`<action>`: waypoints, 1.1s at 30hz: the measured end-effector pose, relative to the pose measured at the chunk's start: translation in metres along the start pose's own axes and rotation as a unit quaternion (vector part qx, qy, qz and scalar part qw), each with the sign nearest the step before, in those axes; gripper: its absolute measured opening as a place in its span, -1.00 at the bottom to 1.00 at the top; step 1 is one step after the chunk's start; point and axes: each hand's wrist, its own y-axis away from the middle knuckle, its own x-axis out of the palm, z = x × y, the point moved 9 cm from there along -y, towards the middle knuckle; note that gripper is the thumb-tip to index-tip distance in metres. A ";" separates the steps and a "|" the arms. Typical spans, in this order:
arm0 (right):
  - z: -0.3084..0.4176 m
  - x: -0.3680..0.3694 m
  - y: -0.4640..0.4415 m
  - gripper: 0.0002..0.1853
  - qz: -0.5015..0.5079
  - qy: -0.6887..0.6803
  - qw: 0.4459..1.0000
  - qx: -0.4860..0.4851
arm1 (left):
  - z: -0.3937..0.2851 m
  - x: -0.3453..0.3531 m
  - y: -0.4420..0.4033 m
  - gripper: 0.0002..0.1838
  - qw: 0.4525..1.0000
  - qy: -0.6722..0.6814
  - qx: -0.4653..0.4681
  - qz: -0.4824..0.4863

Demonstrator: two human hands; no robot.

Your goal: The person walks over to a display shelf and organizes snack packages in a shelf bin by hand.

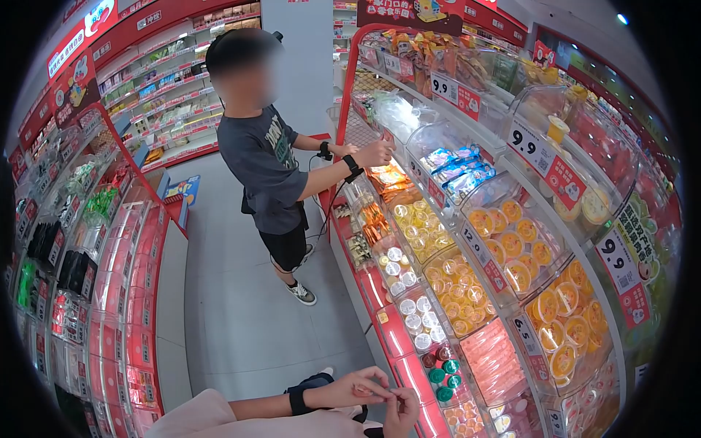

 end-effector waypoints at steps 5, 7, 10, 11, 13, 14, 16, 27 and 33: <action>0.014 0.003 0.000 -0.92 0.019 0.023 0.999 -0.013 | 0.001 -0.001 0.001 -0.76 1.000 0.028 0.003 -0.003; 0.013 0.006 0.002 -0.91 0.032 0.020 0.999 -0.006 | 0.001 -0.001 0.002 -0.76 1.000 0.029 0.006 -0.002; 0.001 0.007 0.006 -0.90 0.026 -0.026 0.998 0.043 | -0.004 0.001 0.002 -0.76 1.000 0.021 0.004 0.003; -0.002 0.007 0.008 -0.90 0.027 -0.039 0.996 0.070 | -0.005 0.002 0.003 -0.76 1.000 0.013 0.000 0.006; -0.005 0.007 0.010 -0.90 0.026 -0.051 0.994 0.098 | -0.002 0.003 0.003 -0.76 1.000 -0.005 0.013 0.007; -0.007 0.007 0.010 -0.91 0.028 -0.049 0.993 0.108 | -0.003 0.004 0.003 -0.75 0.999 -0.023 0.028 0.007; -0.013 0.005 0.012 -0.91 0.027 -0.048 0.991 0.118 | -0.001 0.005 0.003 -0.75 1.000 -0.022 0.017 0.010; -0.021 0.010 0.012 -0.93 0.053 -0.061 0.993 0.092 | -0.003 0.004 0.006 -0.74 0.999 -0.035 0.007 0.004; -0.011 0.012 0.011 -0.91 0.057 -0.043 0.993 0.095 | -0.005 0.004 0.006 -0.73 0.999 -0.038 0.010 -0.001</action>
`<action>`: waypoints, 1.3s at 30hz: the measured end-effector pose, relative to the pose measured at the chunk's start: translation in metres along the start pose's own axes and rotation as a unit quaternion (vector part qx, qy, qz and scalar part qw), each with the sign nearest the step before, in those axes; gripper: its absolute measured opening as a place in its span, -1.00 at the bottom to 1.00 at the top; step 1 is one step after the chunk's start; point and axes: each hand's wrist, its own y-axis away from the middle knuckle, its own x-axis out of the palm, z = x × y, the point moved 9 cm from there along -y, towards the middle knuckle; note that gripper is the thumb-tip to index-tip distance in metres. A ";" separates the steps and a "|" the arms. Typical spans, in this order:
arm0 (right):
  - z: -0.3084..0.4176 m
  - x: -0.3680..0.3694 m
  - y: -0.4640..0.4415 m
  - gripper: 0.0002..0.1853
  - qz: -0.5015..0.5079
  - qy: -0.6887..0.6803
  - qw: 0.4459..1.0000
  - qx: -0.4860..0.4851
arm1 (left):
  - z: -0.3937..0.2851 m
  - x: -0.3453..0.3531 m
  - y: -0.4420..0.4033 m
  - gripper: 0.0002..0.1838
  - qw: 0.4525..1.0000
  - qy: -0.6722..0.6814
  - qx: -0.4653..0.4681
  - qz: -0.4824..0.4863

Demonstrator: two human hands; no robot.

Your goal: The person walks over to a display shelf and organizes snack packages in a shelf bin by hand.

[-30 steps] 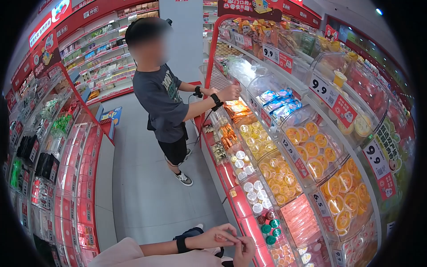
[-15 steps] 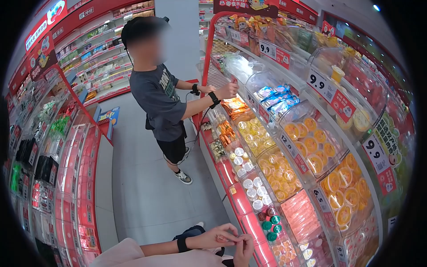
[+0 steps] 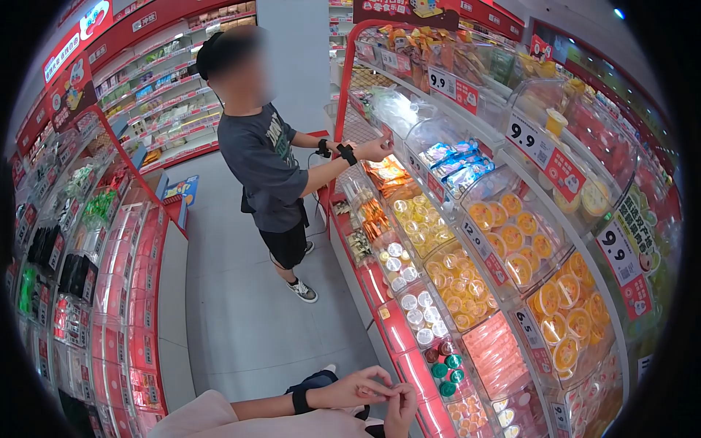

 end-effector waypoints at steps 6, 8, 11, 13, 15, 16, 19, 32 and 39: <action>-0.024 -0.006 0.000 -0.90 -0.022 -0.055 0.998 0.013 | -0.002 -0.013 0.001 -0.74 0.998 0.007 0.018 -0.053; -0.027 -0.006 -0.003 -0.91 -0.011 -0.036 0.999 -0.010 | -0.006 -0.017 0.001 -0.75 0.997 -0.036 0.027 -0.060; -0.009 0.002 -0.004 -0.87 0.020 0.037 0.998 -0.037 | -0.011 -0.016 0.001 -0.77 0.998 -0.012 0.014 -0.068; 0.010 0.014 -0.007 -0.83 0.040 0.090 0.994 -0.041 | -0.008 -0.015 0.001 -0.77 0.996 0.048 -0.002 -0.073; 0.025 0.033 -0.007 -0.74 0.111 0.036 0.990 -0.075 | -0.004 -0.015 0.001 -0.77 0.991 0.108 -0.019 -0.078; 0.020 0.034 -0.006 -0.74 0.111 0.036 0.990 -0.075 | -0.005 -0.016 0.000 -0.76 0.988 0.129 -0.003 -0.086; -0.020 0.038 -0.004 -0.67 0.121 0.004 0.992 -0.028 | 0.006 -0.022 0.003 -0.75 0.983 0.155 0.000 -0.098; -0.013 0.041 0.002 -0.54 0.191 0.086 0.977 0.047 | -0.003 -0.028 0.006 -0.63 0.981 0.137 0.026 -0.132; -0.020 0.036 0.002 -0.61 0.173 0.164 0.970 0.053 | 0.000 -0.022 0.004 -0.69 0.981 0.165 -0.026 -0.100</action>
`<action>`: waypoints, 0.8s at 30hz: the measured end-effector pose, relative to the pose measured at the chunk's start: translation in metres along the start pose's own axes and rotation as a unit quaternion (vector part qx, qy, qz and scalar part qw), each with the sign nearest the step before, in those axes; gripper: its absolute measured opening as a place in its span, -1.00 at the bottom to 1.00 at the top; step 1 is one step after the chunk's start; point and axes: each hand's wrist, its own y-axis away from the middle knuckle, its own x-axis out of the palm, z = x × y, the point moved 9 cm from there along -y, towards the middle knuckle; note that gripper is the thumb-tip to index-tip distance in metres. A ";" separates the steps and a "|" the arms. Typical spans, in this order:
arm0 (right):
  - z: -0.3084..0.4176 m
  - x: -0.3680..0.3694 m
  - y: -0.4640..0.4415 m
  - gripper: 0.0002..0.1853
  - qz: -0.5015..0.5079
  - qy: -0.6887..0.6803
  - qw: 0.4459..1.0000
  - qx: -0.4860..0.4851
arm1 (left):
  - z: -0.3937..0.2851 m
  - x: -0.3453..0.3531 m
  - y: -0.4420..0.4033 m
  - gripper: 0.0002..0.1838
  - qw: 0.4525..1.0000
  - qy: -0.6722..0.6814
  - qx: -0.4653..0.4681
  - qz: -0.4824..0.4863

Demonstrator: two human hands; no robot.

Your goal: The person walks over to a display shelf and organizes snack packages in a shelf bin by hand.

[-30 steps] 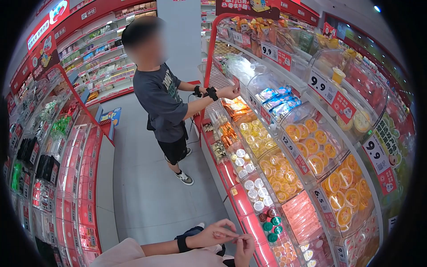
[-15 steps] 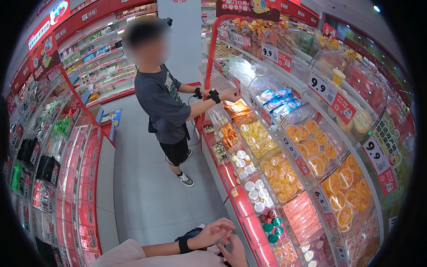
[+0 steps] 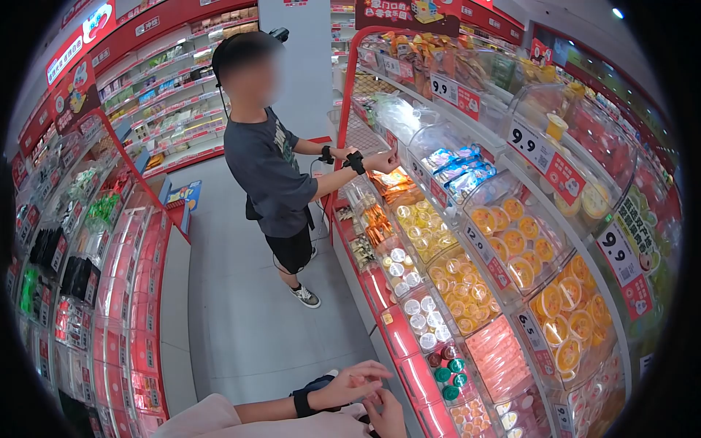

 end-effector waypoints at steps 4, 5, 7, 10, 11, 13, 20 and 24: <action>0.003 0.000 0.001 -0.64 -0.018 0.006 1.000 -0.025 | 0.001 0.001 0.002 -0.69 1.000 -0.002 -0.007 0.009; 0.010 -0.001 0.002 -0.66 -0.025 -0.015 0.999 -0.035 | 0.002 0.000 0.002 -0.69 1.000 -0.005 -0.011 0.011; 0.016 -0.003 0.002 -0.67 -0.031 -0.037 0.998 -0.046 | 0.000 0.000 0.002 -0.69 1.000 -0.025 -0.001 0.011; 0.018 -0.003 0.003 -0.72 -0.032 -0.011 0.998 -0.045 | 0.000 0.000 0.003 -0.69 0.999 -0.042 0.004 0.012; 0.020 -0.003 0.003 -0.74 -0.033 -0.014 0.998 -0.047 | 0.002 0.000 0.003 -0.70 0.999 -0.039 -0.002 0.013; 0.022 -0.005 0.004 -0.75 -0.034 -0.017 0.998 -0.048 | 0.002 0.000 0.003 -0.70 0.998 -0.062 0.008 0.013; 0.004 -0.001 0.002 -0.72 -0.017 -0.045 0.998 -0.035 | 0.004 0.002 0.001 -0.69 0.995 -0.093 0.031 0.016; 0.002 0.001 0.002 -0.68 -0.009 -0.074 0.997 -0.020 | 0.001 0.002 0.001 -0.69 0.994 -0.106 0.035 0.018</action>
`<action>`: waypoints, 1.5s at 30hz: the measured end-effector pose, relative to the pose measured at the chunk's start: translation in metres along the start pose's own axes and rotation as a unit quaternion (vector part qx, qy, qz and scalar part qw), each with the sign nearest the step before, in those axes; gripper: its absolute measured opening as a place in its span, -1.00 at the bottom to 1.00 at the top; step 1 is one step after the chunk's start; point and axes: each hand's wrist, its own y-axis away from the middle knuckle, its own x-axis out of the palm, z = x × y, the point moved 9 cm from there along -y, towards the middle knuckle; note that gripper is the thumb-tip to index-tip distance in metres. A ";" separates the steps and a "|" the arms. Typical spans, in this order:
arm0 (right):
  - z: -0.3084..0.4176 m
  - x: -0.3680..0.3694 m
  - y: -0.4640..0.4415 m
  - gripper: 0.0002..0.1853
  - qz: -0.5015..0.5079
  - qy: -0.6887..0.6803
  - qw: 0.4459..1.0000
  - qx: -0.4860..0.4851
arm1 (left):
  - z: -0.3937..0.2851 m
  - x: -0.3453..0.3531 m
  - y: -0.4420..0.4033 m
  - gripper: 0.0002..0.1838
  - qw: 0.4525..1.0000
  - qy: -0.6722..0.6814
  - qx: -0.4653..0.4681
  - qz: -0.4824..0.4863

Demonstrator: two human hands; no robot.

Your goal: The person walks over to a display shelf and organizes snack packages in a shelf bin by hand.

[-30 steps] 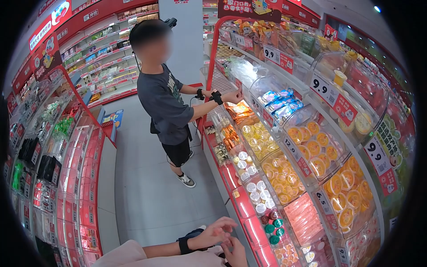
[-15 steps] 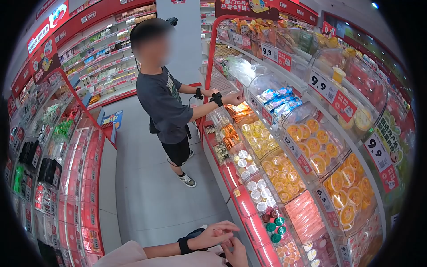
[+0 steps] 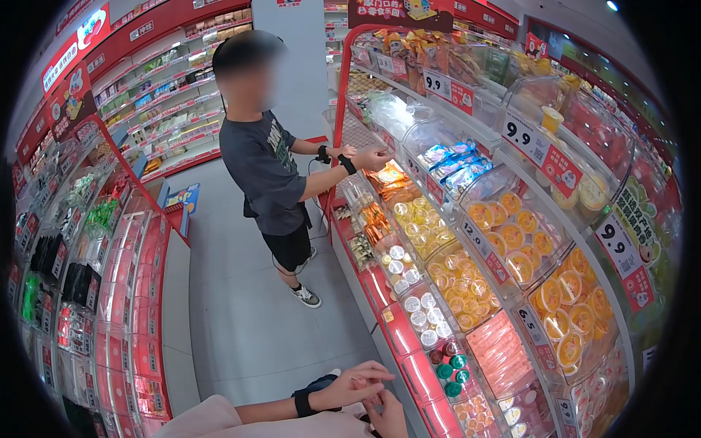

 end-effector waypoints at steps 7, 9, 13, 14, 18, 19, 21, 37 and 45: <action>0.016 -0.002 -0.001 -0.70 -0.014 0.044 0.999 -0.025 | 0.003 -0.004 0.000 -0.57 0.999 0.012 -0.004 -0.042; 0.004 -0.003 -0.002 -0.72 -0.010 0.075 0.997 0.014 | 0.002 -0.009 -0.001 -0.51 0.997 0.037 0.000 -0.070; 0.000 -0.005 -0.002 -0.73 -0.038 0.031 0.998 0.040 | 0.009 -0.018 0.000 -0.47 0.997 0.038 -0.018 -0.071; -0.001 -0.006 -0.002 -0.72 -0.045 0.024 0.998 0.041 | 0.013 -0.019 0.000 -0.49 0.995 0.067 -0.031 -0.062; -0.002 -0.009 -0.002 -0.71 -0.077 0.046 0.996 -0.019 | 0.016 -0.018 -0.003 -0.49 0.994 0.068 -0.072 -0.045; -0.004 -0.010 -0.002 -0.71 -0.077 0.046 0.996 -0.019 | 0.013 -0.016 -0.004 -0.49 0.993 0.085 -0.074 -0.045; -0.004 -0.008 -0.004 -0.71 -0.049 0.047 0.998 0.006 | 0.014 -0.015 -0.005 -0.48 0.991 0.102 -0.077 -0.045; -0.036 -0.031 -0.007 -0.63 -0.110 0.050 0.993 -0.003 | 0.024 -0.054 -0.014 -0.27 0.984 -0.094 -0.022 -0.150; -0.133 -0.182 0.025 -0.57 -0.516 0.216 0.819 0.128 | -0.013 -0.072 -0.058 -0.35 0.984 -0.127 0.042 -0.118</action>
